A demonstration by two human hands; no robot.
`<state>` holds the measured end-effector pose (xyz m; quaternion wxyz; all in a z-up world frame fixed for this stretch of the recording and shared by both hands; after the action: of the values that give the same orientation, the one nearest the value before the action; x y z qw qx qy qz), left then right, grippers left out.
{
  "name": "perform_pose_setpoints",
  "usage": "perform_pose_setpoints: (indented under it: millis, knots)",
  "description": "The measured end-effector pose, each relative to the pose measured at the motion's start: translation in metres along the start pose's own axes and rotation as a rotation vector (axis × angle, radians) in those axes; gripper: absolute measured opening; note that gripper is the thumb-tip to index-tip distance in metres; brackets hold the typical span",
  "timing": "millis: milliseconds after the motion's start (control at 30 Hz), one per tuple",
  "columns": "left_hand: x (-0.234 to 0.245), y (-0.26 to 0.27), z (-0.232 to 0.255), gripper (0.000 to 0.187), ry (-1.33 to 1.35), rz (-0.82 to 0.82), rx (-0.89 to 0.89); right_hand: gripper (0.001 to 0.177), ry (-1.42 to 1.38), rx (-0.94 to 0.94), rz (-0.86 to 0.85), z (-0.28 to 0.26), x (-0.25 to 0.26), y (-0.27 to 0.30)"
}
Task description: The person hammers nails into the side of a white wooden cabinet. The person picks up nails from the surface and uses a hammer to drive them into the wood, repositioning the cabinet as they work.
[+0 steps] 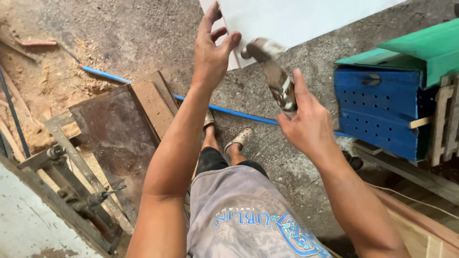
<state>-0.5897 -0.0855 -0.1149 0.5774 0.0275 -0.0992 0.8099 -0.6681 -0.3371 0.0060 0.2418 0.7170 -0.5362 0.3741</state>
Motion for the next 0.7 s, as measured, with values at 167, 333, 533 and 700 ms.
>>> perform_pose_setpoints:
  millis: [167,333,533,700]
  knots:
    - [0.0,-0.002,-0.019,0.077,0.153,-0.043,0.021,0.09,-0.16,0.115,0.158,-0.004,0.018,0.014]
    - [0.002,-0.005,-0.016,0.075,0.078,-0.04,-0.071,0.096,0.021,-0.115,-0.063,0.002,-0.007,0.001]
    - [0.004,-0.002,-0.02,0.072,0.109,-0.013,-0.02,0.08,-0.163,0.108,0.286,-0.003,0.027,0.018]
    - [0.003,0.003,-0.008,0.07,0.07,-0.008,0.012,0.094,0.035,0.015,0.016,-0.003,0.006,0.001]
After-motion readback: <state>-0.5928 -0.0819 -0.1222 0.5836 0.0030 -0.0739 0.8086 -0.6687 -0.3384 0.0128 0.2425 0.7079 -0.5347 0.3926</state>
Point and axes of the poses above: each hand's wrist, its own y-axis away from the middle knuckle, its own x-axis out of the back of the hand, z = x × y, the point moved 3 cm from there along -y, towards the middle knuckle, and after that the axes turned 4 degrees about z, right-handed, at the moved point
